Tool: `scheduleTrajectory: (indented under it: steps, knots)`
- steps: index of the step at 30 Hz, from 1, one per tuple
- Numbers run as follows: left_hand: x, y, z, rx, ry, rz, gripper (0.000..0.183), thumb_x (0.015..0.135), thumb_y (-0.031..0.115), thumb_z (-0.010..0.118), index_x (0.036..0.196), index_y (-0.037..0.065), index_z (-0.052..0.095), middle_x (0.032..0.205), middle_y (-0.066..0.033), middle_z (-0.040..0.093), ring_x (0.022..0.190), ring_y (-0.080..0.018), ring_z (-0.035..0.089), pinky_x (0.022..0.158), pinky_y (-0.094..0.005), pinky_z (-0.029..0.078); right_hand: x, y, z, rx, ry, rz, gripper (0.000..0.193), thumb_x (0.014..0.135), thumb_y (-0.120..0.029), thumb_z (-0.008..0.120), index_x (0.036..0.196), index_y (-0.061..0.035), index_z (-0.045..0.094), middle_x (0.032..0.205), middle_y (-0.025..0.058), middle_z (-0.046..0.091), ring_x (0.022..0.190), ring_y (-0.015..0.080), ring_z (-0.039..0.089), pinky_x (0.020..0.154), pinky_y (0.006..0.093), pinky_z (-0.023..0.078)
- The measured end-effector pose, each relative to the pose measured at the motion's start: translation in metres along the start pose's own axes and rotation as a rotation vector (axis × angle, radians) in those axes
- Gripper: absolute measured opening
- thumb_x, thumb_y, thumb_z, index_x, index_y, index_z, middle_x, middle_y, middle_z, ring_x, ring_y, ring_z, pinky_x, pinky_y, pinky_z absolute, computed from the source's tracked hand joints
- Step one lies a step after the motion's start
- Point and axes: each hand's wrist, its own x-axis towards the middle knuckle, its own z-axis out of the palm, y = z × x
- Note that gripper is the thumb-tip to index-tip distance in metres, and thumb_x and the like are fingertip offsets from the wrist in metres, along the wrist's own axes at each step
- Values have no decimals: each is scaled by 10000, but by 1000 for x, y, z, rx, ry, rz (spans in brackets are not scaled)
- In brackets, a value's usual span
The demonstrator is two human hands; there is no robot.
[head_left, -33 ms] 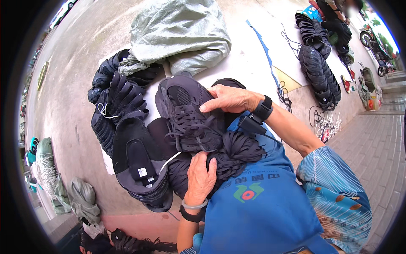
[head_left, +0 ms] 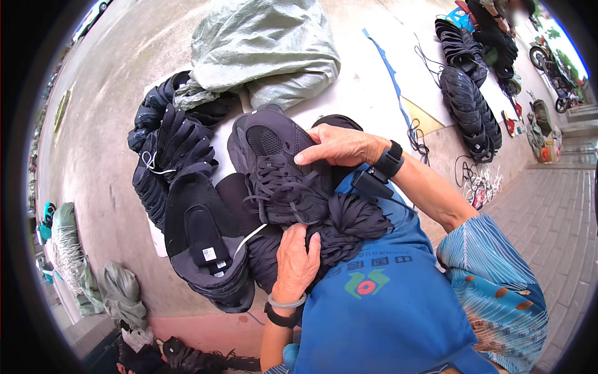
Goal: Threading laces through the eyelets of black athletic shoes.
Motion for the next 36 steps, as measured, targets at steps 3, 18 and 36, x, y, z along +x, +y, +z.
scheduleTrajectory:
  steps: [3, 18, 36]
  knots:
    - [3, -7, 5, 34, 11, 83, 275, 867, 118, 621, 1083, -46, 574, 1024, -220, 616, 965, -402, 566, 850, -454, 452, 3, 5, -1, 5, 7, 16, 476, 859, -122, 721, 1274, 35, 550, 1198, 90, 647, 1046, 148, 611, 967, 302, 471]
    - [19, -27, -4, 5, -50, 209, 283, 827, 166, 656, 1003, -43, 584, 927, -197, 618, 863, -371, 568, 751, -446, 454, 10, 2, 15, 72, 186, -29, 379, 853, -103, 723, 1173, 53, 594, 1094, 103, 682, 964, 152, 650, 915, 308, 515]
    - [54, -14, -85, -451, 307, -44, 93, 968, 106, 558, 947, 16, 563, 774, 15, 531, 586, -28, 460, 520, -198, 392, 18, 2, 24, 31, 233, -39, 397, 843, -108, 731, 1178, 53, 594, 1106, 101, 679, 969, 156, 651, 905, 302, 522]
